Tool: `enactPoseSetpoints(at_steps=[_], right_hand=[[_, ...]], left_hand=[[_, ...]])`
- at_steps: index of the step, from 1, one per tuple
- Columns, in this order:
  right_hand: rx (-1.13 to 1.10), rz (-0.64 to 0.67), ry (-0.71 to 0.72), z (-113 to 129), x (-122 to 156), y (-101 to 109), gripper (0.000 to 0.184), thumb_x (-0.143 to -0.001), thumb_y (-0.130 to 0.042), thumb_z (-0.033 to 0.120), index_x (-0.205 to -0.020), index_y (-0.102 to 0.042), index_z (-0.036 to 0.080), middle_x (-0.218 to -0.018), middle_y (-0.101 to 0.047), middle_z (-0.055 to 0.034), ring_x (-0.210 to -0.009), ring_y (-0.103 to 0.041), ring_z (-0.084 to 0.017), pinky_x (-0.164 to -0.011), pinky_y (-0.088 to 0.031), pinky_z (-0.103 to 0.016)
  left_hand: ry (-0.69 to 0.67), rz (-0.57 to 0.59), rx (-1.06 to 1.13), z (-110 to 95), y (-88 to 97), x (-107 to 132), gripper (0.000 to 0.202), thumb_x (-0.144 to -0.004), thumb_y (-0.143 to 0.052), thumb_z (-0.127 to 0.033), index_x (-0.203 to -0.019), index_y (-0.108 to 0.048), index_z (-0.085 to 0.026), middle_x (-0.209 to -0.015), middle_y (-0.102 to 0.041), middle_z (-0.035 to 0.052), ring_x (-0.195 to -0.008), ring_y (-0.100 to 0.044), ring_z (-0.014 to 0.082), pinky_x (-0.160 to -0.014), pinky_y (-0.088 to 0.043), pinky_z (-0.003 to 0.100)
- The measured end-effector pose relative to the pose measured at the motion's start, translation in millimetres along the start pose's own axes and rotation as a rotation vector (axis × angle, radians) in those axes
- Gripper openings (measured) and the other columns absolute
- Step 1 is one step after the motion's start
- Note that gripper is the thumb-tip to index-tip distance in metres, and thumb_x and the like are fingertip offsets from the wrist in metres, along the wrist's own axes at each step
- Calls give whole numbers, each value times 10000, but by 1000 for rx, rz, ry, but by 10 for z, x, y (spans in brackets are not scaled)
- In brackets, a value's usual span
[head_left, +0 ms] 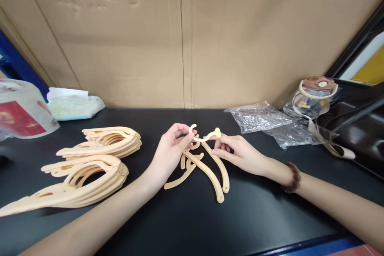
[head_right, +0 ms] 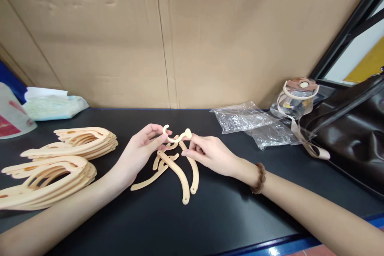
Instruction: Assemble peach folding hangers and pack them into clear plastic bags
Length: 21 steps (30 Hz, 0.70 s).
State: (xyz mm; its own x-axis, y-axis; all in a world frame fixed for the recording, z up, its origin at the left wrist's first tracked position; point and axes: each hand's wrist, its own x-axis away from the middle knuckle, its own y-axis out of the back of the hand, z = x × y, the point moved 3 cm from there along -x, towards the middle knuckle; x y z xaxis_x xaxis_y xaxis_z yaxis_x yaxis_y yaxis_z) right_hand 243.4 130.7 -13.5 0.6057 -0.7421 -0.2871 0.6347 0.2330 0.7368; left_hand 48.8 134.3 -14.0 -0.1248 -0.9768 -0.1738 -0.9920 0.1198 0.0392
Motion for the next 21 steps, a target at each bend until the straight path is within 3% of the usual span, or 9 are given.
enactPoseSetpoints(at_steps=[5,9,12,15,18,21], right_hand=[[58,22,161,146,34,-56,345,-1016,-387,318,-1336,-509,276,-1033,-660,-26,-752,-581,-115,-710,-459,-230],[85,-53,269,164,57,-89,346,-1030,-302,296,-1262,-548,229,-845,-630,-21,-667,-555,-119,-638,-470,-234],[8,-145,205,89,56,-61,313,-1035,-289,288,-1258,-503,237,-792,-594,7,-610,-530,-99,-612,-470,-219],[-39,-245,153,34,40,3,300,-1028,-284,219,-1252,-482,251,-882,-597,0,-674,-549,-92,-682,-484,-225],[16,-326,98,38,20,68,260,-1001,-351,197,-1200,-514,236,-1004,-607,-30,-821,-584,-123,-774,-490,-268],[25,-327,16,62,10,88,253,-971,-435,205,-1206,-520,243,-1146,-628,-43,-956,-613,-164,-839,-499,-309]], left_hand=[[-59,107,-101,-21,-60,15,212,-832,-585,-380,-865,-513,-184,-937,-662,39,-866,-673,179,-780,-564,321],[-144,141,-345,-87,-54,46,184,-873,-538,-374,-924,-548,-198,-997,-671,40,-972,-642,199,-892,-495,364],[-188,66,-613,-178,4,68,186,-874,-537,-328,-1023,-566,-220,-1062,-627,48,-1057,-568,258,-892,-413,422],[-143,8,-855,-270,52,92,178,-883,-512,-321,-1016,-562,-214,-791,-604,30,-818,-583,286,-695,-369,397],[-22,46,-1168,-311,50,118,235,-932,-439,-407,-1035,-537,-220,-608,-552,-12,-596,-554,248,-568,-281,329],[14,135,-1301,-301,8,139,273,-931,-432,-477,-942,-556,-234,-656,-603,5,-636,-579,245,-561,-254,304]])
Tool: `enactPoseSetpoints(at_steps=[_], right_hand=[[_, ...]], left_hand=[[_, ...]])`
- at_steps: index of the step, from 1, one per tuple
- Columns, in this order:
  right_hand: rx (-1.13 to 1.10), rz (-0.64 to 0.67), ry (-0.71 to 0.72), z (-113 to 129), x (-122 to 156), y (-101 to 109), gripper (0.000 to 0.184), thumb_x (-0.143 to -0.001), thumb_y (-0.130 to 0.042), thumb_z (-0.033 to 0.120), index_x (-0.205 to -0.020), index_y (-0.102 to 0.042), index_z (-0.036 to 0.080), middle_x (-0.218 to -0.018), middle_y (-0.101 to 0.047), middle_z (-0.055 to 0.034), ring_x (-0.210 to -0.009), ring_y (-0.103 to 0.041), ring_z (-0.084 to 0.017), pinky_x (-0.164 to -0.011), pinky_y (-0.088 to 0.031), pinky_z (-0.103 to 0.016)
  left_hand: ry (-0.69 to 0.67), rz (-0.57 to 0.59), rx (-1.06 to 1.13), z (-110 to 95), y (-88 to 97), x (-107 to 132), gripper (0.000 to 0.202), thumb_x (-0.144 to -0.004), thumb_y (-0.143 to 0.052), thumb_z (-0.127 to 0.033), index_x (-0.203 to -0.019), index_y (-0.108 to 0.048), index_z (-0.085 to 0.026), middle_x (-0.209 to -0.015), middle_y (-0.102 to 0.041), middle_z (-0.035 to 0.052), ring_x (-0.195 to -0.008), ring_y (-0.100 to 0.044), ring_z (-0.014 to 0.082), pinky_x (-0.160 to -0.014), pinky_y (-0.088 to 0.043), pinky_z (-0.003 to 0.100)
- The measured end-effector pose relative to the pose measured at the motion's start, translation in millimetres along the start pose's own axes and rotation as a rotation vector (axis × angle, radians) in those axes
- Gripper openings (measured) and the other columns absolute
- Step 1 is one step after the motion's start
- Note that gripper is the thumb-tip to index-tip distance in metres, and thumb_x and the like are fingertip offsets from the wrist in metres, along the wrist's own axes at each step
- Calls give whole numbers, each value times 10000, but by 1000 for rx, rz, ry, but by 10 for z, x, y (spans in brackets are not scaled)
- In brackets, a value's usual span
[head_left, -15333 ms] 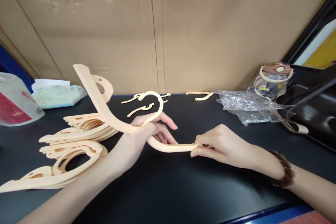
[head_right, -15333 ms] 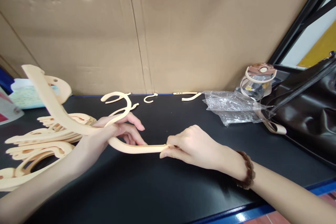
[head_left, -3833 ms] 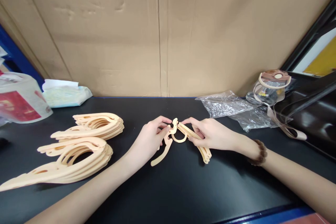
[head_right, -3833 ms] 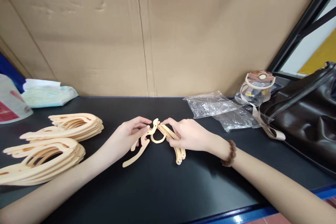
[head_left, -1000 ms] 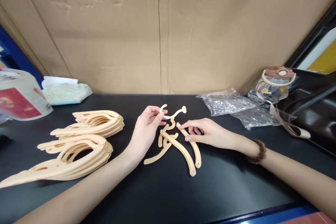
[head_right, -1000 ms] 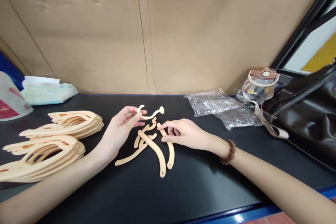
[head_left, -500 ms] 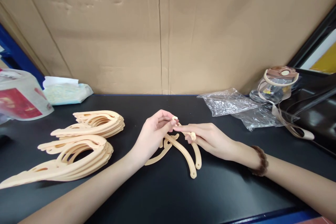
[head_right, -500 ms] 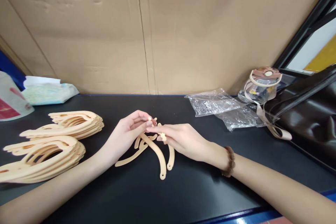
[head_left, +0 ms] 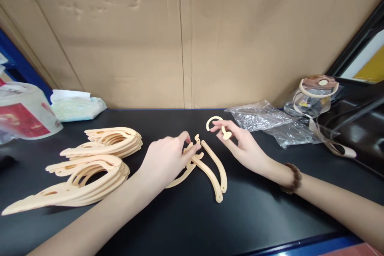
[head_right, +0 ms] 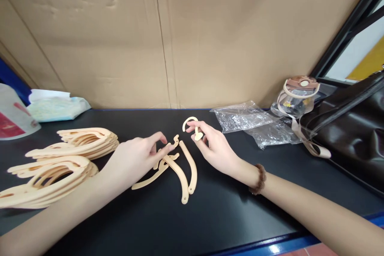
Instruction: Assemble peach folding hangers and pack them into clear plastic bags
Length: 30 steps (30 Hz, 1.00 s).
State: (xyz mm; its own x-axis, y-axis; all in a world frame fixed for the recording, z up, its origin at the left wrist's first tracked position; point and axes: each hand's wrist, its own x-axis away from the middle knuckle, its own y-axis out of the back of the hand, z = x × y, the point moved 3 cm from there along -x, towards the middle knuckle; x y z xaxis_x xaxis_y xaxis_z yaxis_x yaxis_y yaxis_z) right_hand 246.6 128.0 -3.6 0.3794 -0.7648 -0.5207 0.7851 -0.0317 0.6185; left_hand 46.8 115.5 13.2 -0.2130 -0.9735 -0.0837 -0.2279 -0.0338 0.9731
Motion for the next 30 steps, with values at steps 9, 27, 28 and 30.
enactPoseSetpoints(at_steps=[9,27,28,30], right_hand=[[-37,87,26,2,-3,-53,362,-981,-390,205,-1310,-531,258,-1347,-572,-22,-1233,-532,-174,-1062,-413,-371],[-149,-3,-19,45,-15,35,222,-991,-454,289,-1156,-600,264,-1168,-667,15,-1013,-634,-134,-843,-476,-253],[-152,-9,-8,42,-17,36,232,-998,-425,263,-1153,-598,263,-1152,-668,17,-1012,-630,-129,-852,-469,-251],[-146,-24,13,30,-19,31,276,-989,-378,189,-1154,-590,253,-1117,-674,15,-968,-633,-118,-847,-468,-252]], left_hand=[[17,43,185,32,-73,-13,334,-883,-455,-571,-828,-525,-249,-723,-659,-35,-687,-599,204,-589,-322,292],[102,-22,1372,-27,-46,-56,394,-752,-730,-411,-780,-395,-205,-663,-498,-70,-660,-431,90,-650,-365,205],[115,-17,1402,-19,-48,-48,386,-751,-736,-395,-781,-403,-202,-666,-491,-69,-663,-427,90,-664,-372,211],[136,-16,1452,4,-63,-40,379,-753,-743,-378,-781,-410,-199,-665,-472,-68,-664,-417,93,-673,-377,220]])
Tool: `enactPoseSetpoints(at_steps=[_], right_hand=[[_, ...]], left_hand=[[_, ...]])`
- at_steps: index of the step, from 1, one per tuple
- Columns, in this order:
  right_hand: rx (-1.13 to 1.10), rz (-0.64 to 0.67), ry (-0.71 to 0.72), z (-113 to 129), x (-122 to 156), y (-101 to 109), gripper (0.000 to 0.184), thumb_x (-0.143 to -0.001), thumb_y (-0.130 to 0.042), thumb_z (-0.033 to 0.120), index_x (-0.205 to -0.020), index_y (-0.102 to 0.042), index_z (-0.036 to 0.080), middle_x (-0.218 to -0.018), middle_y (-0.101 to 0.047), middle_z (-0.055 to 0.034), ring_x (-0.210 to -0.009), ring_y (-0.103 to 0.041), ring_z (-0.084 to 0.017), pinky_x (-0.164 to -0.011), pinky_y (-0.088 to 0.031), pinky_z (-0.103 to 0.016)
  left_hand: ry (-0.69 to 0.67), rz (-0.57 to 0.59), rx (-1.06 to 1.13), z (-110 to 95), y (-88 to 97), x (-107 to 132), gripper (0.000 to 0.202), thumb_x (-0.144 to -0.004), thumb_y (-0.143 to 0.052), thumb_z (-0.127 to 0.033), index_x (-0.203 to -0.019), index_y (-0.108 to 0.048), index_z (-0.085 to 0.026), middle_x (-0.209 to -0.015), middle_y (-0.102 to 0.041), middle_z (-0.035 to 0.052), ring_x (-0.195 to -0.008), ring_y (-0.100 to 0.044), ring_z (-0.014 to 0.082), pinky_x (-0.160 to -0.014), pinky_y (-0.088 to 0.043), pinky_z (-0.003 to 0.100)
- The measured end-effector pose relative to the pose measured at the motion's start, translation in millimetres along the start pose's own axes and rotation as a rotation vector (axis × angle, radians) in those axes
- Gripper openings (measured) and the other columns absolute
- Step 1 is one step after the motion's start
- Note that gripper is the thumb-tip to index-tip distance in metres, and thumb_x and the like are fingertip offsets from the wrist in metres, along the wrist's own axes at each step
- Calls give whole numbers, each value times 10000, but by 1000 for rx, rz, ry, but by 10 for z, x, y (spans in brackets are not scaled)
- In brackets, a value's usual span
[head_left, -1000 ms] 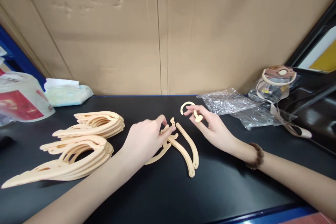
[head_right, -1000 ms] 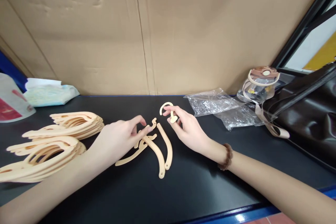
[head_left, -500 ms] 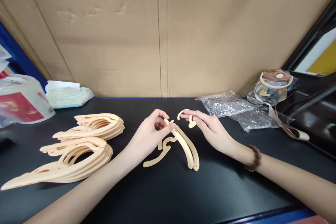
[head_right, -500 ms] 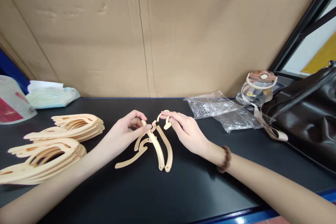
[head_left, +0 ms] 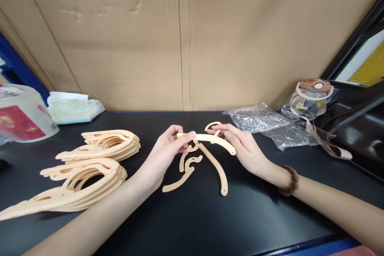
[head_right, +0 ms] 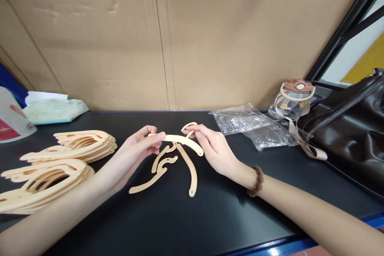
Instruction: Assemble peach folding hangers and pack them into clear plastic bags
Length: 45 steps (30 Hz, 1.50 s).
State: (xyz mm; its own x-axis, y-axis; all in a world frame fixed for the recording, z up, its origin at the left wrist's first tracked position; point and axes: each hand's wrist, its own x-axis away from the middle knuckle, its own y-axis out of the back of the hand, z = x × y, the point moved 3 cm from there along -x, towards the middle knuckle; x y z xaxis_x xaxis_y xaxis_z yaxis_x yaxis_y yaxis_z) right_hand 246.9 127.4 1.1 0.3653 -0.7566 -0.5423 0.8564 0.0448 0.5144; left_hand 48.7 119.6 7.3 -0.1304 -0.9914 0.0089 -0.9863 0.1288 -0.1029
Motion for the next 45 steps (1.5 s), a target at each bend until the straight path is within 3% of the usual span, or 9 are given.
enactPoseSetpoints(at_steps=[7,14,18,22,26,36,39,42,45], right_hand=[[158,1,2,-24,4,-27,469,-774,-398,3,-1143,-581,227,-1095,-677,-10,-737,-631,-130,-694,-495,-280],[133,16,19,12,14,-28,195,-899,-602,314,-1079,-620,244,-1068,-688,-23,-838,-637,-171,-771,-504,-314],[94,-13,-2,-8,7,-13,154,-940,-561,338,-994,-651,226,-921,-689,-11,-794,-627,-163,-737,-484,-293],[61,41,23,48,21,-28,163,-946,-556,343,-915,-651,213,-852,-677,-3,-760,-619,-153,-691,-470,-271],[144,141,136,110,66,-79,188,-973,-508,331,-959,-648,207,-806,-650,-17,-709,-591,-145,-641,-454,-262],[145,210,150,92,82,-117,209,-1010,-408,300,-935,-579,206,-826,-597,-19,-726,-564,-140,-674,-453,-261],[77,140,55,85,56,-85,229,-1016,-389,312,-927,-571,205,-847,-612,-16,-742,-586,-136,-683,-459,-254],[45,85,-34,43,23,-50,253,-1014,-400,334,-890,-574,199,-815,-619,2,-681,-587,-115,-668,-453,-242],[91,103,-31,12,11,-48,288,-1014,-398,340,-830,-568,197,-766,-599,8,-663,-571,-118,-662,-439,-247]], left_hand=[[-34,-56,101,41,68,-58,379,-846,-643,-405,-693,-369,-193,-664,-393,-55,-664,-395,102,-660,-382,241],[-63,-87,60,37,87,-42,415,-850,-636,-395,-629,-350,-191,-631,-367,-50,-637,-365,107,-648,-370,251],[-57,-68,-51,17,80,-32,447,-862,-596,-490,-606,-402,-179,-618,-414,-34,-634,-376,113,-642,-356,257],[-92,65,-184,4,-20,-9,396,-814,-664,-479,-647,-490,-164,-625,-448,-40,-618,-382,107,-588,-321,240],[-277,278,-445,35,-157,71,304,-852,-636,-401,-699,-514,-168,-665,-504,-38,-602,-392,101,-546,-287,234],[-473,371,-576,28,-156,106,55,-945,-496,-249,-997,-505,-235,-1016,-562,0,-821,-554,122,-692,-452,243],[-512,229,-629,23,-122,90,159,-935,-488,-241,-1093,-495,-242,-1098,-552,27,-825,-566,139,-661,-462,262],[-544,-87,-623,-22,-10,83,338,-915,-524,-285,-1228,-405,-239,-1210,-507,70,-925,-576,178,-704,-496,298],[-809,-380,-735,-168,59,166,434,-884,-549,-233,-1276,-365,-201,-1390,-368,144,-1246,-438,259,-922,-463,396]])
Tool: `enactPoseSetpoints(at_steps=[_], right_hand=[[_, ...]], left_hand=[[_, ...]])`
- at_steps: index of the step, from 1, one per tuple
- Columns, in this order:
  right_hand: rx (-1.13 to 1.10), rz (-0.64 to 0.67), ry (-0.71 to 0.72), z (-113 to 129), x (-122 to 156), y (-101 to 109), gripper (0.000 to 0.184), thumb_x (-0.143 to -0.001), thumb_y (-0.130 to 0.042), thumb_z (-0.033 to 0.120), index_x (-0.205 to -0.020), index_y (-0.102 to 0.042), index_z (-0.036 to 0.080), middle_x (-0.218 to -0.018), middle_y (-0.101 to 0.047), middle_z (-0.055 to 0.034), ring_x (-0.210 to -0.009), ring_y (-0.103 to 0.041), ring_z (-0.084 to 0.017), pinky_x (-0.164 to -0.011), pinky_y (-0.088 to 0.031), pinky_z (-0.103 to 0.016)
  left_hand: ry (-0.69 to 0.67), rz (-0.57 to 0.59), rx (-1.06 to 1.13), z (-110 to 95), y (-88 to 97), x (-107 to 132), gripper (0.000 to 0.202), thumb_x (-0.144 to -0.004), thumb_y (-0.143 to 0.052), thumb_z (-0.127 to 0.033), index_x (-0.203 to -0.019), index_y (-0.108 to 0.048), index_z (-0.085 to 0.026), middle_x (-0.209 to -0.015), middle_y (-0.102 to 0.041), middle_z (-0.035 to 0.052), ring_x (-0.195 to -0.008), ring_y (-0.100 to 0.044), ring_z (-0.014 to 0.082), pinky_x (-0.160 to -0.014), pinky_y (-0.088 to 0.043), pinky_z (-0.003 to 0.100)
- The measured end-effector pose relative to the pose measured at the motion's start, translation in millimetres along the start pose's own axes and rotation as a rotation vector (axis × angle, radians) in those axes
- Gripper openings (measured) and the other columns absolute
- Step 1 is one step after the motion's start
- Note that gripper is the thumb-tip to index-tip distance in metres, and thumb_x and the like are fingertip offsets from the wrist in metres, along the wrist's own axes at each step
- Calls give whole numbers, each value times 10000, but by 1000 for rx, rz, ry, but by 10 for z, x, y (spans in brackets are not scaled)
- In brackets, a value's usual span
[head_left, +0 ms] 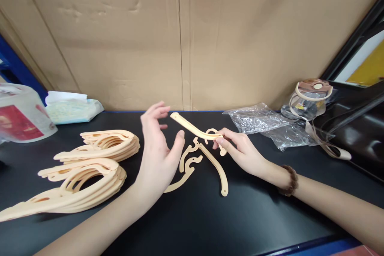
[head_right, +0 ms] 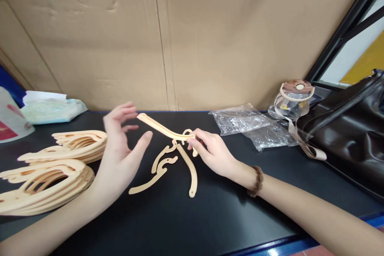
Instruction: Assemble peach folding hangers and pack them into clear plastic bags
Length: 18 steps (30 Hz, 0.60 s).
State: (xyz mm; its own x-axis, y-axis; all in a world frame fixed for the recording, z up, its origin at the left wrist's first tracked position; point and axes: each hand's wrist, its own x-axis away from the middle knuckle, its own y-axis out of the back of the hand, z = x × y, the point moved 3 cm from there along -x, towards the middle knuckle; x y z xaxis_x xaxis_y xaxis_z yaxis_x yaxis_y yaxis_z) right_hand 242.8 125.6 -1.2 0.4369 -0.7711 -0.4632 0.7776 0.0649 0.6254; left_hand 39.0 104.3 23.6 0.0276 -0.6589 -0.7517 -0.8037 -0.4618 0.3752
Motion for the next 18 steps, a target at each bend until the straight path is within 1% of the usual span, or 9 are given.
enactPoseSetpoints(at_steps=[1,2,3,4,6,8,11,13,18], right_hand=[[35,13,24,0,4,-8,292,-1014,-395,337,-822,-565,198,-765,-593,2,-676,-567,-126,-664,-435,-253],[77,25,58,6,12,-19,289,-1014,-391,333,-823,-560,198,-768,-587,-6,-685,-559,-134,-661,-432,-260],[119,34,99,18,24,-31,280,-1014,-384,326,-834,-555,197,-771,-577,-15,-689,-547,-142,-656,-429,-267],[155,41,146,34,38,-44,267,-1015,-376,317,-852,-549,195,-776,-568,-23,-691,-534,-148,-649,-426,-273],[190,50,237,74,67,-70,244,-1012,-370,300,-860,-526,191,-771,-545,-31,-676,-503,-153,-625,-416,-280],[185,68,302,111,88,-94,237,-1008,-375,287,-826,-495,194,-742,-520,-24,-653,-472,-151,-601,-402,-280],[182,94,336,142,99,-113,236,-1001,-397,280,-793,-472,198,-714,-499,-15,-633,-443,-146,-580,-379,-279],[176,98,328,149,98,-111,225,-996,-413,278,-799,-484,193,-714,-499,-13,-628,-441,-141,-577,-372,-276],[34,78,171,111,74,-71,219,-992,-438,307,-823,-523,196,-747,-527,-3,-660,-489,-131,-625,-399,-264]], left_hand=[[-102,-68,-73,-52,43,-11,457,-870,-562,-213,-1281,-364,-190,-1435,-321,164,-1318,-365,279,-992,-416,433],[-208,-93,-146,-113,68,-14,470,-860,-571,-197,-1283,-366,-189,-1459,-304,172,-1358,-316,291,-1043,-365,462],[-306,-70,-218,-172,69,-10,469,-857,-574,-188,-1281,-373,-200,-1458,-332,164,-1371,-305,294,-1075,-322,482],[-398,-6,-278,-227,49,2,442,-861,-571,-187,-1265,-393,-214,-1429,-396,145,-1355,-339,288,-1094,-289,488],[-536,227,-341,-298,-42,51,329,-878,-556,-208,-1190,-453,-222,-1275,-559,94,-1257,-461,264,-1102,-271,469],[-589,439,-327,-308,-135,106,223,-896,-541,-236,-1110,-494,-191,-1123,-629,74,-1141,-537,250,-1054,-327,428],[-586,560,-301,-257,-197,138,95,-942,-469,-202,-1015,-506,-155,-994,-632,69,-929,-587,228,-819,-442,368],[-530,627,-279,-206,-203,134,84,-974,-409,-181,-987,-490,-166,-934,-624,42,-801,-585,194,-693,-438,326],[-321,729,-162,-149,-180,122,67,-990,-374,-199,-947,-423,-212,-954,-617,6,-789,-609,158,-638,-429,260]])
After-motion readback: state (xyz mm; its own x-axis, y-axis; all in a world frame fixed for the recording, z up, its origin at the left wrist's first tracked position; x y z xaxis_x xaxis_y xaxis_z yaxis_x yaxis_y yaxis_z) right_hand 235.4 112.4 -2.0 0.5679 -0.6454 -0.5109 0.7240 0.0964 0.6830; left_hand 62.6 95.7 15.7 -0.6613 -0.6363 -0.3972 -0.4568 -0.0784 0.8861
